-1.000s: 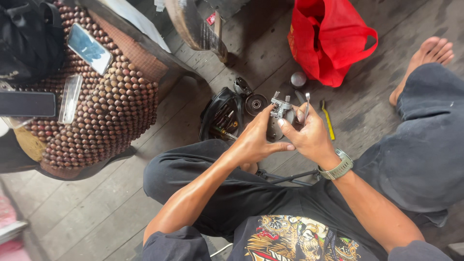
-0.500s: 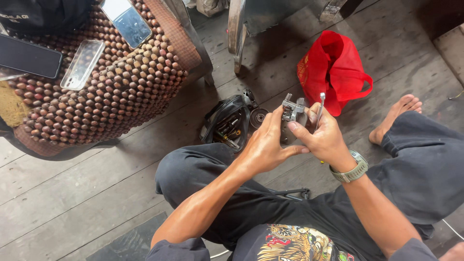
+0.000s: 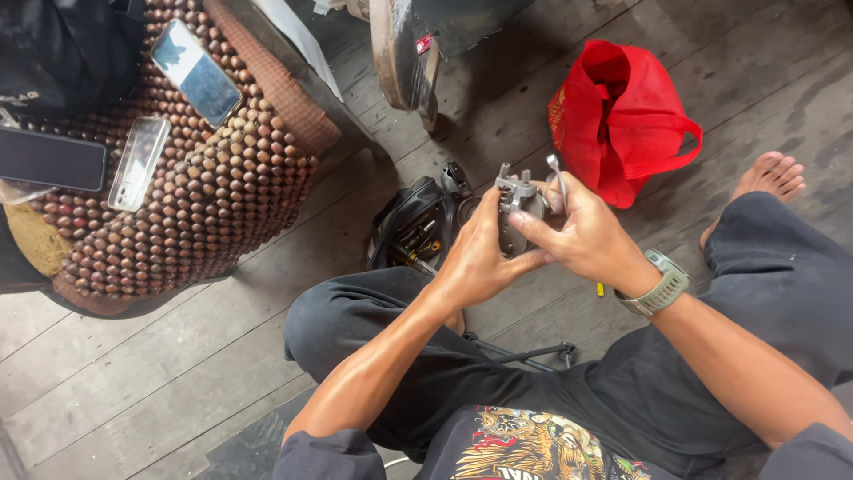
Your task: The person sits on the floor and cleans a metallic mechanical part using a yellow-handled brush. They scrub various surfaces of the part, rotate it to access different angles, and briefly use a wrench to adjust a component before resuming the brushing.
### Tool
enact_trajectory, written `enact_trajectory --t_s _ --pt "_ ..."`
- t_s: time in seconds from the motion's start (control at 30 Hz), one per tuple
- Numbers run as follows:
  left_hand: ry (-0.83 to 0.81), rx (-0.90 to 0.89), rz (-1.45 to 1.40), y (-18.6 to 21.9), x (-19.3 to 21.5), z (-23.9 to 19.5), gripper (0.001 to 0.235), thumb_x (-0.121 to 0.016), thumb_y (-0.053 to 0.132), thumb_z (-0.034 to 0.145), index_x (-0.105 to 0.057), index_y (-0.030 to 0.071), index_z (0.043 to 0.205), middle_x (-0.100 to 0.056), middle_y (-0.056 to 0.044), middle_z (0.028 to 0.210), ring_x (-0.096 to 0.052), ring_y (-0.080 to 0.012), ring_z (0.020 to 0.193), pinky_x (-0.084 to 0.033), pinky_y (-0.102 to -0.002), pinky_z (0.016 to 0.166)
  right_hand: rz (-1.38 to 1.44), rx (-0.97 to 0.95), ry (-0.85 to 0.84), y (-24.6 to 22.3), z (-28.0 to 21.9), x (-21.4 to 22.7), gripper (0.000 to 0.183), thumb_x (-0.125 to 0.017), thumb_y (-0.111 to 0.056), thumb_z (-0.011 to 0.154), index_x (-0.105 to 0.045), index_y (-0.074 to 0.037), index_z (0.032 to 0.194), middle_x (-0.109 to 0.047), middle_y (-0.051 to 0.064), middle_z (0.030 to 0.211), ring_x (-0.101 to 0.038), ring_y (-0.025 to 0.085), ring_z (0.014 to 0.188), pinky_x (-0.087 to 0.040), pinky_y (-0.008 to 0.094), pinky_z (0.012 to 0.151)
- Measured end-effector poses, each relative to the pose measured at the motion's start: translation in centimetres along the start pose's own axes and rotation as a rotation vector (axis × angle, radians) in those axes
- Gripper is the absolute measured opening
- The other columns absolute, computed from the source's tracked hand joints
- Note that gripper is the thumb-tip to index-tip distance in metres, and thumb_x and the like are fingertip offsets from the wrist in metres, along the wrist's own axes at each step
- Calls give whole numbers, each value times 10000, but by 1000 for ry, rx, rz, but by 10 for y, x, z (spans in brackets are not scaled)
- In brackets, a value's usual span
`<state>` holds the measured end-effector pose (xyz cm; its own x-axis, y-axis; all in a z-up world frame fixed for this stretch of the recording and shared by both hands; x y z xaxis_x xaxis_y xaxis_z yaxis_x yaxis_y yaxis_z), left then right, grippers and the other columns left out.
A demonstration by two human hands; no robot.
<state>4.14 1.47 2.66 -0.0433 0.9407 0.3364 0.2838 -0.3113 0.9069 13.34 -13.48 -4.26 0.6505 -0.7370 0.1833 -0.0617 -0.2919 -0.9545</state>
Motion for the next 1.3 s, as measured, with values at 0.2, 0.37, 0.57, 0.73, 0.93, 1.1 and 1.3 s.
enact_trajectory --t_s 0.2,0.37,0.57,0.73,0.93,1.1,1.3 --pt "115 -43 -116 -14 -6 44 756 -801 468 742 -487 142 1347 -669 -215 1155 -665 -462 1137 -557 -546 898 76 165 122 -54 12 29 361 -484 -298 1117 -443 -20 891 -688 270 1269 -696 317 1096 -598 450 820" --pt "139 -133 2 -5 -6 63 635 -784 423 745 -527 113 1237 -664 -124 1069 -666 -338 999 -530 -445 837 56 243 221 -55 13 53 385 -326 -307 1151 -447 -43 898 -632 218 1181 -633 282 1015 -541 382 869" --pt "42 -42 97 -7 -16 76 595 -726 438 772 -516 71 1191 -661 -45 1026 -641 -244 905 -491 -380 782 -159 243 298 -38 14 68 328 -316 -207 1191 -502 22 1048 -498 153 1028 -550 215 797 -481 314 753" --pt "41 -52 128 -13 -21 84 663 -719 438 772 -514 26 1249 -664 -86 1112 -664 -289 994 -514 -408 824 -214 378 274 -46 24 62 303 -333 -145 1185 -477 28 982 -504 204 1042 -596 280 903 -515 375 878" --pt "89 -70 -47 -19 -16 79 699 -773 414 739 -532 48 1284 -651 -213 1053 -693 -435 996 -569 -516 778 -201 260 188 -24 37 37 304 -483 -274 1141 -601 6 1141 -587 192 1109 -669 340 980 -547 446 811" --pt "35 -52 26 -19 -6 70 750 -759 449 753 -511 42 1333 -655 -206 1079 -692 -423 1010 -570 -538 773 -109 98 145 -15 33 20 381 -749 -319 995 -460 -85 913 -580 65 877 -594 141 719 -486 313 616" --pt "-33 0 113 7 12 44 761 -702 405 798 -460 -9 1389 -646 -269 1138 -687 -478 1051 -570 -576 827 115 27 110 12 26 3 395 -780 -227 943 -407 -101 907 -560 24 773 -645 149 636 -490 237 483"
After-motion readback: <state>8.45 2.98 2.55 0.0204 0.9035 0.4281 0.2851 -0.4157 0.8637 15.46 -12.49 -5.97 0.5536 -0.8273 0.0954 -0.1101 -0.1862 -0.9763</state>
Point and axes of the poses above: each hand's wrist, its own z-axis towards the middle knuckle, its own x-axis out of the back of the hand, y = z × x, the point moved 2 cm from there along z, towards the middle knuckle
